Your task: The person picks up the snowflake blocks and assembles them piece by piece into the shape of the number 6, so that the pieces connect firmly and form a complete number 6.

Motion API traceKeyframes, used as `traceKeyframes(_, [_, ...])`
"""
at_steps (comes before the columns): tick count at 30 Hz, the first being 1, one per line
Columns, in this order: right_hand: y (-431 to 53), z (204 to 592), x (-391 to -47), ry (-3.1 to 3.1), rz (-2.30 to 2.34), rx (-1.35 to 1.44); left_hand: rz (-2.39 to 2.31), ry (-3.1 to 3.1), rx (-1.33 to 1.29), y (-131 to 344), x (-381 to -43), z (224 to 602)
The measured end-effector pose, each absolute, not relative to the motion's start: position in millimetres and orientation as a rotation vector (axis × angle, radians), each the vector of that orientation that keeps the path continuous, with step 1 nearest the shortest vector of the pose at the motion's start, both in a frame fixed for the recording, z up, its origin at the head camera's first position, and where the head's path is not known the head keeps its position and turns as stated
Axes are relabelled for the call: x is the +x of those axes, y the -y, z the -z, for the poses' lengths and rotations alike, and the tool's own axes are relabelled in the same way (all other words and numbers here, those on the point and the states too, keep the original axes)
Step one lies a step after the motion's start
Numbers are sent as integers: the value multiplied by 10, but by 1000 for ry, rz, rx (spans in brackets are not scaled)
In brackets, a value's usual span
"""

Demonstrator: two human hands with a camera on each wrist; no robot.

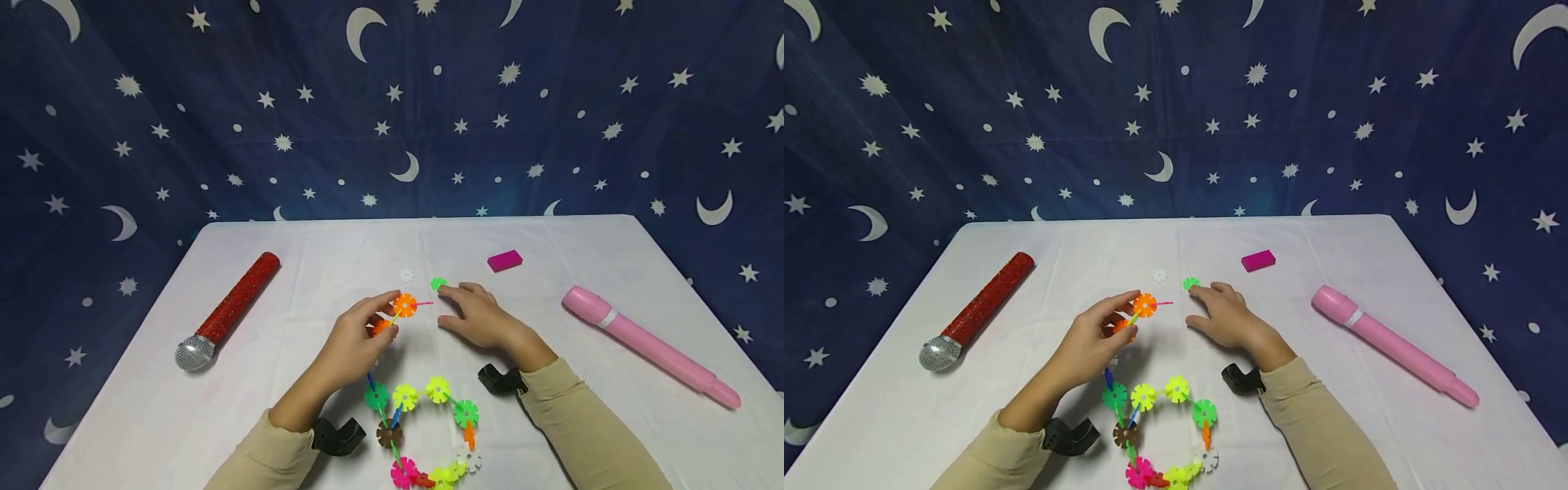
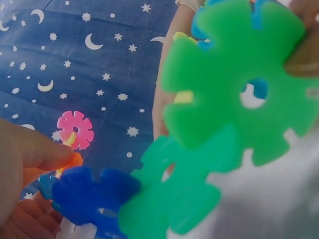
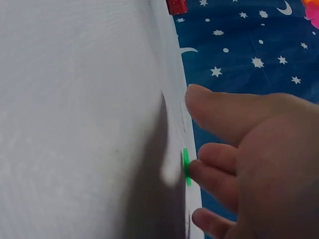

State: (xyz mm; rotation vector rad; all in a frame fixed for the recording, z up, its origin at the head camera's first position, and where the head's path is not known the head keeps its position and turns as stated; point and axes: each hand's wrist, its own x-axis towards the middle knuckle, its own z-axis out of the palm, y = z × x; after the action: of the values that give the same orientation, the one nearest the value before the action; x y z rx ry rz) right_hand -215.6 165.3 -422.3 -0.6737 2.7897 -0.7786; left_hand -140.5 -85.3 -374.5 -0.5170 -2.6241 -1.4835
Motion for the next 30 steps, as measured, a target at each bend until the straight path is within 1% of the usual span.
traceKeyframes(19, [-1646,4144,-2097,-2881,619,-785,1515,2633,-502,875,-1390,3746])
traceKeyframes(30, [-1678,4074,-2052,-2810,569,-676,1500,2625,-466,891,-1385,3726])
